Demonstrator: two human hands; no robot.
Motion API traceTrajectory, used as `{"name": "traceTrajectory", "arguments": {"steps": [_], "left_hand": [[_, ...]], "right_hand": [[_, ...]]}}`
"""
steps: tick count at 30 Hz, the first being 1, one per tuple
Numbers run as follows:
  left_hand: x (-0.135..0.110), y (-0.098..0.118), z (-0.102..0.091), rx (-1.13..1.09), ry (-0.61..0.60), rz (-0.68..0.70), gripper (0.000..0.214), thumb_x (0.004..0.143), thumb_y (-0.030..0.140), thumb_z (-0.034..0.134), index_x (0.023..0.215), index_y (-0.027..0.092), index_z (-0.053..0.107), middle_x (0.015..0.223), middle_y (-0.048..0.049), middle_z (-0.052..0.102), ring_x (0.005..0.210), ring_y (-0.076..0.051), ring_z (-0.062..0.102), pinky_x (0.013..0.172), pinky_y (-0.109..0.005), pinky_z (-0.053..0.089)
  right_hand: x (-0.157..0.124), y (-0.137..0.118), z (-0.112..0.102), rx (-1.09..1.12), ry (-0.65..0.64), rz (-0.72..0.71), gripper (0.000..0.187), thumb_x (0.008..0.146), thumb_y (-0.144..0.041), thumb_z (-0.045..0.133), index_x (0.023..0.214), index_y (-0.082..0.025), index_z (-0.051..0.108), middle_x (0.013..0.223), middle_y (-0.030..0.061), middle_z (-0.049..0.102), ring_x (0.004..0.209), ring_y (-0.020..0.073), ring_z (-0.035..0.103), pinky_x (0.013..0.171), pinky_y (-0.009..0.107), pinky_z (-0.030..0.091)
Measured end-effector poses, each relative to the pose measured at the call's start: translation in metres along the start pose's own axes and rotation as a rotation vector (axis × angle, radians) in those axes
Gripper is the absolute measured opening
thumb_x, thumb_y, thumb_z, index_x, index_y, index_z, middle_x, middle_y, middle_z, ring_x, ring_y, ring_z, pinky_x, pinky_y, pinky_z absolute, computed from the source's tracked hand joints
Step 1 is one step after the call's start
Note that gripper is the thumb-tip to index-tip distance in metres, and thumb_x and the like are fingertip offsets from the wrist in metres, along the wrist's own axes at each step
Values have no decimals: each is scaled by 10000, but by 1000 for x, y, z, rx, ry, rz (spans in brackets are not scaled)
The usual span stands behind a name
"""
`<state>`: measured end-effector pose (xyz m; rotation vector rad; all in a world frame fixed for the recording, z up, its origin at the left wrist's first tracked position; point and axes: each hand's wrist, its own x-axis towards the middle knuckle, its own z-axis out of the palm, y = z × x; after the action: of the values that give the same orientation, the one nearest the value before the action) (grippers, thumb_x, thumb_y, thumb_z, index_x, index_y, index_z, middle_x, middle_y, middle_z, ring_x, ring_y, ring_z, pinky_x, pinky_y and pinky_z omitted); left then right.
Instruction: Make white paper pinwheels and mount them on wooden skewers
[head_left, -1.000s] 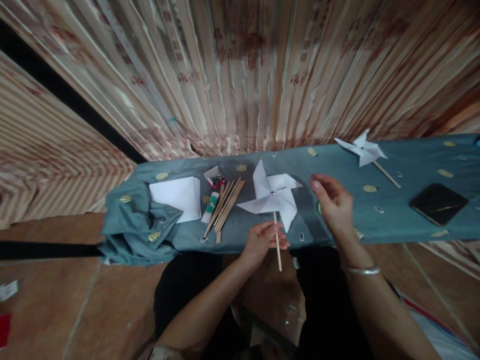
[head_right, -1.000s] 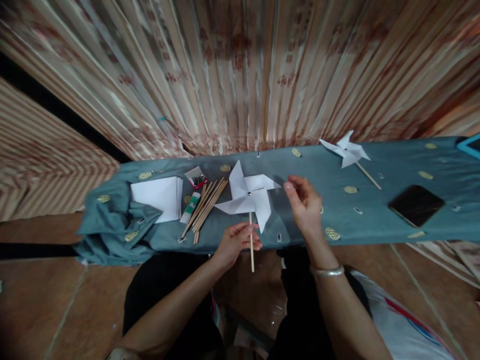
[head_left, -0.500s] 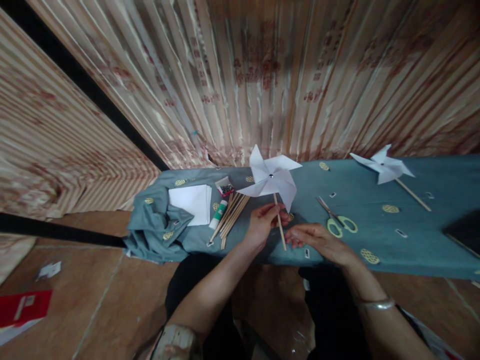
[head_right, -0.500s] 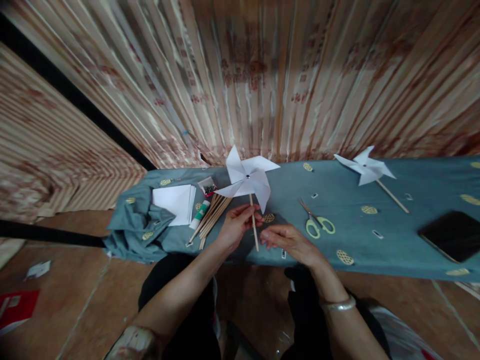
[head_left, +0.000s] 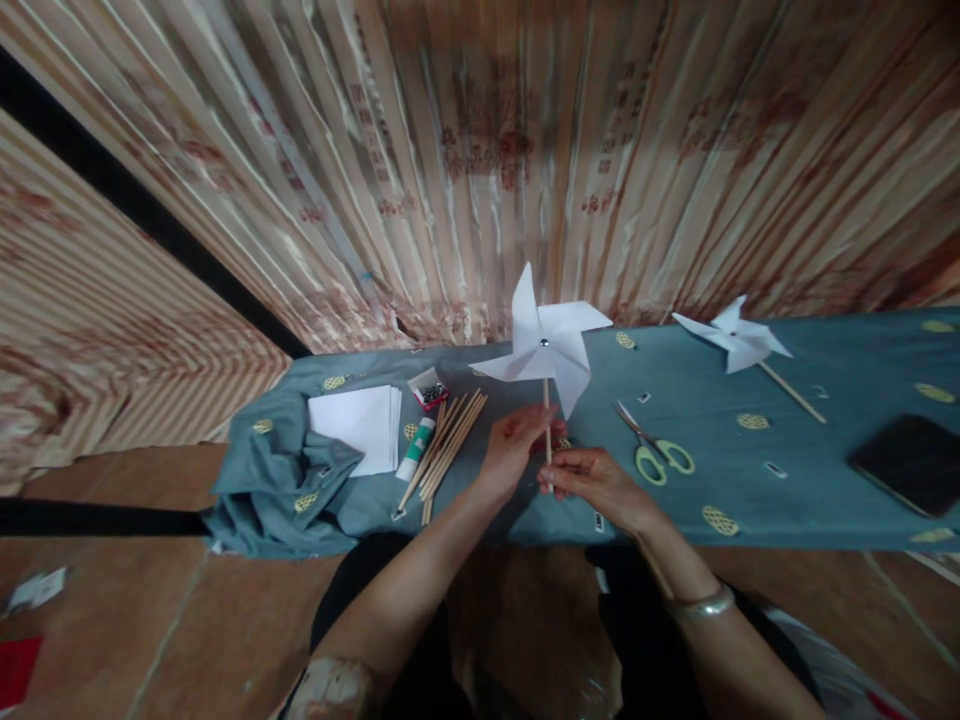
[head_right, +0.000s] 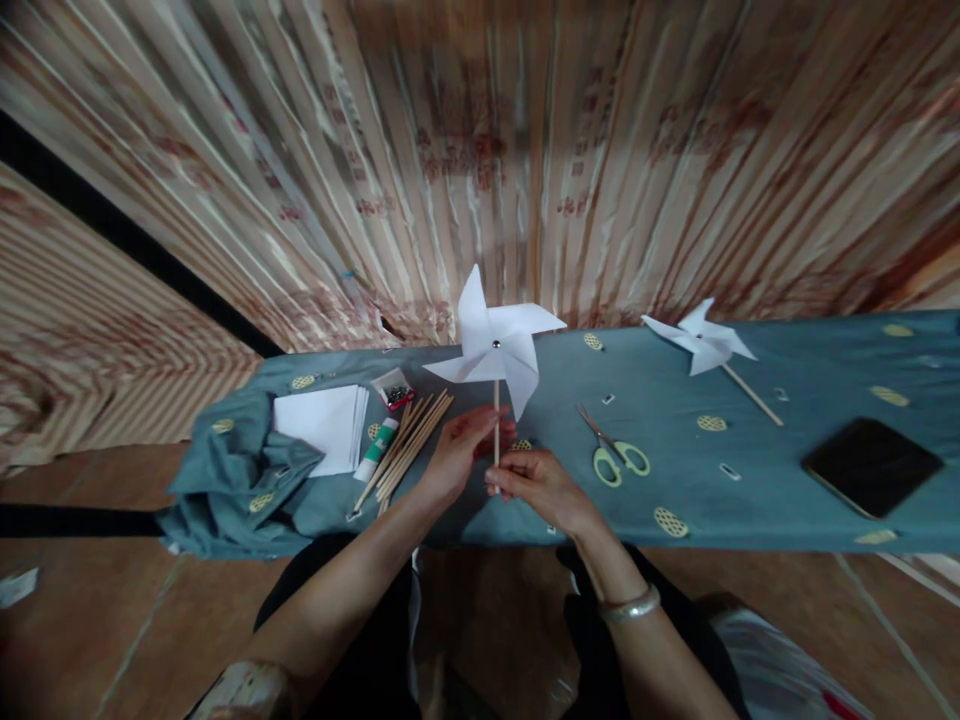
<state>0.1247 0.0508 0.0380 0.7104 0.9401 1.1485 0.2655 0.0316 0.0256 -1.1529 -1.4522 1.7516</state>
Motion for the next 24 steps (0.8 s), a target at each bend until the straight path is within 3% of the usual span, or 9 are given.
{"name": "traceTrajectory", "arguments": {"steps": [8, 18, 21, 24], "left_hand": [[-7, 2, -10, 82, 79, 49, 322, 590, 341, 837, 840, 153, 765, 821, -49, 735, 762, -164, 641, 717, -262, 479], [-10, 4, -27, 149, 126, 31, 289, 575, 312, 833, 823, 172, 786, 786, -38, 749, 717, -162, 647, 736, -283, 514], [-11, 4, -31, 171, 139, 30, 255, 571, 288, 831, 802, 187, 791, 807, -35, 763, 746, -171, 661, 768, -290, 522], [-14, -1, -35, 196, 122, 1, 253, 563, 279, 837, 797, 193, 795, 830, -42, 774, 790, -196, 681, 815, -316, 529]], "right_hand": [[10, 0, 7, -28, 52, -68, 472, 655, -691, 740, 642, -220, 703, 650, 23, 685, 566, 142, 540, 597, 301, 463], [14, 5, 6, -50, 11, -65, 458, 692, -646, 736, 699, -188, 722, 677, 20, 694, 607, 133, 577, 617, 274, 478], [11, 0, -10, -68, 111, -56, 498, 676, -681, 726, 726, -186, 738, 709, 35, 722, 613, 142, 586, 625, 290, 493], [8, -2, -33, -28, 408, -133, 474, 657, -664, 750, 700, -193, 732, 685, 47, 723, 581, 145, 575, 608, 303, 496]]}}
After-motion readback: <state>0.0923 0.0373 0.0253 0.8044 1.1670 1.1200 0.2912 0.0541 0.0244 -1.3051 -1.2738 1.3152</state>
